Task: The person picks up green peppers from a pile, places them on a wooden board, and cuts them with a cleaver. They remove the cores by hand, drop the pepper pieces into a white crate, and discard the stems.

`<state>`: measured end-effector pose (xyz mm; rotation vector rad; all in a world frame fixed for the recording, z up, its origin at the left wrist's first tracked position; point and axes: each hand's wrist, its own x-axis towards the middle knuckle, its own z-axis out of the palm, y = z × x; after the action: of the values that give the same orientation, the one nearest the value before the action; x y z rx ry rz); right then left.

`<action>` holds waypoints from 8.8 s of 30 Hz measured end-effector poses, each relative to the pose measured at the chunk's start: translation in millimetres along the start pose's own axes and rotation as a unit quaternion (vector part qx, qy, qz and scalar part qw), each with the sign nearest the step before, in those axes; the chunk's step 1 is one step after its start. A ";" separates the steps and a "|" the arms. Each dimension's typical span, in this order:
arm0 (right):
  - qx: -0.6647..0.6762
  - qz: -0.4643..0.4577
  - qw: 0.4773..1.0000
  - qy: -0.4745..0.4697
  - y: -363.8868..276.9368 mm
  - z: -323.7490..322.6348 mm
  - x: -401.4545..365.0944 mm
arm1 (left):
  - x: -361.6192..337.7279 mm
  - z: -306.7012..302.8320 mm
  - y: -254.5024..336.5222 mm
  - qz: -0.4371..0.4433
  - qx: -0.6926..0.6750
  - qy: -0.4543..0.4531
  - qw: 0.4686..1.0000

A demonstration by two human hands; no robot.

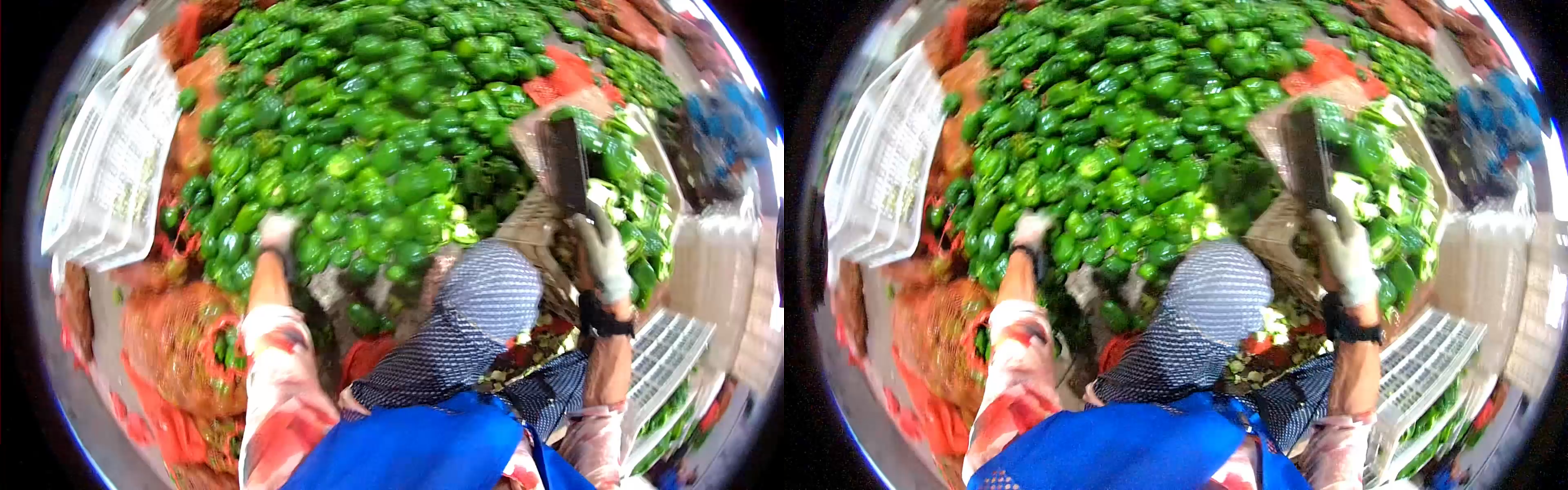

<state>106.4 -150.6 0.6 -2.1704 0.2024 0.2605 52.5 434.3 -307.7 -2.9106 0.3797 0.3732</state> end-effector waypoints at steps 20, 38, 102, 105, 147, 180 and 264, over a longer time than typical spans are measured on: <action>-0.032 -0.107 0.987 0.113 27.3 -41.7 -131.1 | 6.9 -15.2 22.5 -0.473 -0.698 -0.062 0.535; -0.265 -0.174 0.891 0.326 172.7 -69.3 -306.4 | -9.8 -507.5 412.0 0.224 -0.568 -0.141 0.780; 0.550 0.138 0.789 0.237 238.9 -225.5 -147.9 | 42.5 -358.5 564.9 0.225 -0.737 -0.123 0.625; -0.154 0.109 0.944 0.269 264.5 -225.7 -127.5 | 43.4 -357.7 565.9 0.222 -0.740 -0.117 0.624; -0.283 -0.393 0.862 -0.150 2.4 -117.5 -257.4 | 24.2 -380.5 592.9 0.232 -0.729 -0.068 0.640; -0.171 -0.194 0.959 0.117 88.3 -137.8 -267.8 | -1.6 -383.4 527.6 0.171 -0.839 -0.145 0.496; -0.190 -0.186 0.952 0.150 86.6 -14.6 -267.4 | -56.2 -330.0 464.5 0.062 -0.914 -0.159 0.368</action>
<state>-170.7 -199.1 10.6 -2.5696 -0.1002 -0.2697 -53.5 -64.1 -46.6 -4.0747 -0.2129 3.1769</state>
